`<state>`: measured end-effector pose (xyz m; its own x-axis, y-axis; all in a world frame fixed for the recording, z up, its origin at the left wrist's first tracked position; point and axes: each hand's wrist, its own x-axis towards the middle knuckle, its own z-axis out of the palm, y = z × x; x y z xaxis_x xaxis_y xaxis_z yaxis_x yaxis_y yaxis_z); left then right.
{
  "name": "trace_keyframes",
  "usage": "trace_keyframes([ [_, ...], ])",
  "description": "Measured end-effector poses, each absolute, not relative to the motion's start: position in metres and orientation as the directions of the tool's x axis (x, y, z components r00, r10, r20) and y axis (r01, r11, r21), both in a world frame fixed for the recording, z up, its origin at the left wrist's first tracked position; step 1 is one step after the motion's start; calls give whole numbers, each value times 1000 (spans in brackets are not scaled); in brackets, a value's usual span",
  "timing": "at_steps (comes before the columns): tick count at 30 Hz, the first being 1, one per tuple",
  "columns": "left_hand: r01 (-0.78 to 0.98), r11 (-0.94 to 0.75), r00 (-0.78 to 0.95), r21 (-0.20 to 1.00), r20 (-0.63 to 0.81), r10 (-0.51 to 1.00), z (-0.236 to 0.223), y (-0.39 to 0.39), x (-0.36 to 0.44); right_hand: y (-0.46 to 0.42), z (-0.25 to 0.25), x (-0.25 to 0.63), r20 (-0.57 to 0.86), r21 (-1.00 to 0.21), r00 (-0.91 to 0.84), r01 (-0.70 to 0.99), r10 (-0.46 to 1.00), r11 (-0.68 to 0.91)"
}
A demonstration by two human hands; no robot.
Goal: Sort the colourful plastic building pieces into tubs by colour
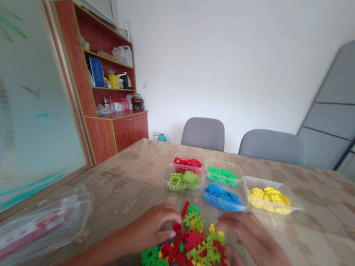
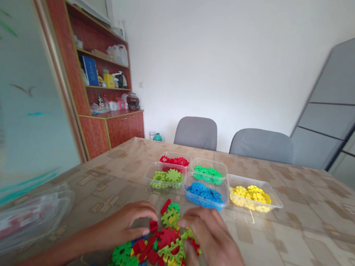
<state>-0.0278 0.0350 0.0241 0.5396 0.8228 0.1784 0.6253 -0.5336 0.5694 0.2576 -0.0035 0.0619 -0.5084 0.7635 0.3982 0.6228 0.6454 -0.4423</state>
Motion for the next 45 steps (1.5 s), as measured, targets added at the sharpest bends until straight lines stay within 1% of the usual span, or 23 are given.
trace_keyframes([
  [3,608,-523,548,597,161,821,24,28,-29,16,45,246,223,-455,-609,626,761,634],
  [6,588,-551,591,592,151,792,23,26,-27,25,27,243,57,-432,-586,715,808,550],
  [8,582,-561,600,588,154,785,20,26,-25,26,21,243,12,-429,-564,743,826,514],
  [13,607,-533,576,590,136,806,17,26,-23,23,19,252,28,-486,-573,708,819,513],
  [17,617,-517,564,593,125,816,27,22,-23,22,24,269,39,-573,-590,648,806,502],
  [19,623,-509,574,594,94,813,34,19,-24,23,29,277,33,-600,-593,632,804,490],
  [21,656,-482,574,580,31,818,40,16,-25,24,34,283,20,-574,-573,664,819,479],
  [23,705,-448,555,550,-34,831,43,12,-24,26,35,288,-3,-508,-531,731,847,456],
  [26,743,-424,538,517,-86,839,41,8,-23,30,26,296,-47,-460,-483,787,874,410],
  [27,743,-423,538,519,-86,838,40,7,-22,31,22,298,-51,-458,-478,791,877,404],
  [29,731,-427,542,532,-74,837,39,6,-22,31,17,298,-13,-446,-472,792,881,418],
  [32,700,-447,568,558,-55,821,42,5,-22,27,20,284,49,-404,-524,768,850,497],
  [34,671,-464,585,578,-28,811,45,6,-21,22,29,270,31,-385,-571,750,820,537],
  [37,631,-484,593,606,24,805,48,7,-19,15,41,256,-29,-359,-595,756,803,547],
  [39,628,-484,593,609,28,805,48,7,-18,13,43,256,-41,-363,-605,750,795,552],
  [42,648,-479,592,592,4,806,48,5,-17,14,40,267,-2,-423,-628,705,778,568],
  [45,676,-458,569,577,-14,823,47,5,-17,13,41,275,3,-473,-639,676,769,564],
])
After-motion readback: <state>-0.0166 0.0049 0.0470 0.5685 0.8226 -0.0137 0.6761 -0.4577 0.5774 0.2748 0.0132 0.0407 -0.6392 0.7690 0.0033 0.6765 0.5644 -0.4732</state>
